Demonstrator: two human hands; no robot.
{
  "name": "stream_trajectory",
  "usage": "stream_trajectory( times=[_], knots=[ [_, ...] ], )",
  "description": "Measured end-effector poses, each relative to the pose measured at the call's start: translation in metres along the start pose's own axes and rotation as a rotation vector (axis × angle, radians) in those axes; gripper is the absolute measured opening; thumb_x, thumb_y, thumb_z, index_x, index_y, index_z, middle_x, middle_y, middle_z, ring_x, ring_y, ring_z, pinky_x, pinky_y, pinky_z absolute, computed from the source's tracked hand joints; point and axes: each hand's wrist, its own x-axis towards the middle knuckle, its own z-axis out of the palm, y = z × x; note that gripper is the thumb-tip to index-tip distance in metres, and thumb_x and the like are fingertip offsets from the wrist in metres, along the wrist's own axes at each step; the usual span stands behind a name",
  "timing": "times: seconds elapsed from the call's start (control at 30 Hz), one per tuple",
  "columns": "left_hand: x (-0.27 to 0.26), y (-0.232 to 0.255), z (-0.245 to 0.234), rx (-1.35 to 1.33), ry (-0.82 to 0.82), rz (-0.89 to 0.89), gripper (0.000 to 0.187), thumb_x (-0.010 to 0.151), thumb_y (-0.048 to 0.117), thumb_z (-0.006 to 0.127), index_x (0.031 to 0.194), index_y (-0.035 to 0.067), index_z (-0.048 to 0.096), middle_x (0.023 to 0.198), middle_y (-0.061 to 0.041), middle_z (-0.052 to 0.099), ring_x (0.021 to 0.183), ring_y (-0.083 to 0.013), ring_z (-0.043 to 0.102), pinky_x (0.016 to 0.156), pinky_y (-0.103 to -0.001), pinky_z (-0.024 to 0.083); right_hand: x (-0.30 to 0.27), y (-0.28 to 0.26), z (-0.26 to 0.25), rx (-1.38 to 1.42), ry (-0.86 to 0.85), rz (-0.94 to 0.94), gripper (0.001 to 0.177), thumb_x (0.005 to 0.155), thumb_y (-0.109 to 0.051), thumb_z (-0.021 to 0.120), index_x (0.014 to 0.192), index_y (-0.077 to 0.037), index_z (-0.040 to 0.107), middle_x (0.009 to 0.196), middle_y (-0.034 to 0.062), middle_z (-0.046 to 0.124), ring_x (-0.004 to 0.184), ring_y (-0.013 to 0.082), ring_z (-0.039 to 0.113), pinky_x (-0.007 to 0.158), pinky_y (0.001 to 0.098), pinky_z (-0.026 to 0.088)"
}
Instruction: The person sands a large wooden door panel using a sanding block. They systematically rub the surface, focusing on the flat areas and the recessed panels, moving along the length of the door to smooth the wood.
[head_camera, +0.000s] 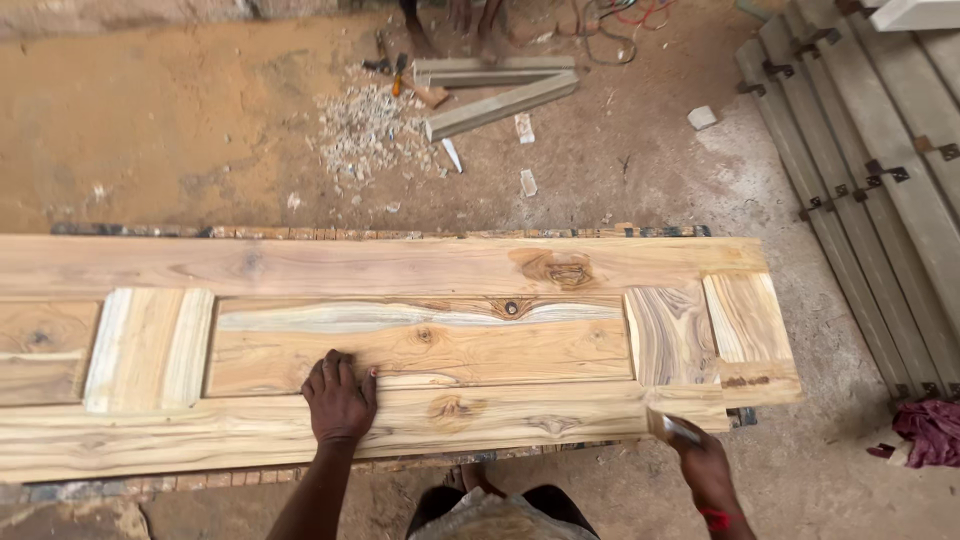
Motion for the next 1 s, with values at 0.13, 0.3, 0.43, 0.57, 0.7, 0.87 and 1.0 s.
stream_trajectory(
  times=[0.13, 0.3, 0.43, 0.57, 0.7, 0.87, 1.0],
  knots=[
    [-0.003, 0.001, -0.002, -0.007, 0.019, 0.012, 0.052, 0.098, 0.048, 0.053, 0.123, 0.003, 0.062, 0.142, -0.015, 0.054, 0.133, -0.0359, 0.046, 0.108, -0.054, 0.034, -0.038, 0.013, -0.029, -0.093, 0.05, 0.037, 0.037, 0.095, -0.009, 0.065, 0.13, -0.001, 0.072, 0.115, 0.0143, 0.079, 0.108, 0.0226, 0.069, 0.097, 0.0344, 0.049],
    [-0.003, 0.003, -0.007, -0.025, 0.069, 0.032, 0.052, 0.098, 0.048, 0.054, 0.124, 0.003, 0.062, 0.141, -0.016, 0.055, 0.132, -0.0365, 0.047, 0.107, -0.054, 0.035, -0.09, 0.031, -0.06, -0.139, 0.155, 0.001, 0.033, 0.096, -0.012, 0.067, 0.125, -0.001, 0.076, 0.109, 0.016, 0.081, 0.103, 0.0234, 0.07, 0.092, 0.0345, 0.051],
    [-0.006, 0.001, -0.007, -0.048, 0.064, 0.037, 0.052, 0.1, 0.047, 0.053, 0.125, 0.003, 0.061, 0.14, -0.015, 0.056, 0.131, -0.0374, 0.049, 0.108, -0.055, 0.036, -0.137, 0.051, -0.081, -0.233, 0.245, 0.059, 0.035, 0.093, -0.009, 0.069, 0.127, -0.003, 0.076, 0.11, 0.0166, 0.081, 0.105, 0.0237, 0.072, 0.095, 0.0353, 0.051],
    [-0.006, -0.002, -0.003, -0.024, 0.105, 0.065, 0.052, 0.101, 0.048, 0.052, 0.129, 0.005, 0.061, 0.142, -0.019, 0.054, 0.132, -0.0406, 0.048, 0.106, -0.059, 0.035, -0.177, 0.084, -0.102, -0.194, 0.255, 0.025, 0.033, 0.095, -0.009, 0.063, 0.124, -0.006, 0.077, 0.112, 0.0145, 0.082, 0.106, 0.0204, 0.073, 0.096, 0.0341, 0.053],
    [-0.005, -0.004, 0.0, -0.014, 0.044, 0.112, 0.052, 0.108, 0.049, 0.052, 0.129, 0.002, 0.06, 0.142, -0.022, 0.051, 0.131, -0.0419, 0.045, 0.106, -0.061, 0.035, -0.219, 0.13, -0.121, -0.221, 0.347, 0.07, 0.037, 0.092, -0.005, 0.06, 0.125, -0.007, 0.077, 0.11, 0.0134, 0.082, 0.102, 0.0193, 0.074, 0.091, 0.0333, 0.054],
    [-0.01, -0.005, 0.001, -0.068, 0.058, 0.119, 0.048, 0.108, 0.045, 0.059, 0.124, 0.0, 0.062, 0.139, -0.02, 0.051, 0.131, -0.0435, 0.042, 0.107, -0.061, 0.033, -0.256, 0.158, -0.134, -0.14, 0.425, 0.209, 0.033, 0.093, -0.007, 0.066, 0.125, -0.005, 0.076, 0.107, 0.0147, 0.081, 0.099, 0.0207, 0.072, 0.088, 0.0344, 0.053],
    [-0.007, -0.011, 0.007, -0.096, 0.09, 0.13, 0.047, 0.107, 0.041, 0.064, 0.12, -0.005, 0.06, 0.139, -0.023, 0.051, 0.13, -0.0446, 0.042, 0.106, -0.062, 0.034, -0.269, 0.18, -0.137, -0.099, 0.441, 0.269, 0.033, 0.094, -0.007, 0.066, 0.125, -0.006, 0.076, 0.107, 0.0136, 0.08, 0.099, 0.0207, 0.071, 0.088, 0.0341, 0.052]
  ],
)
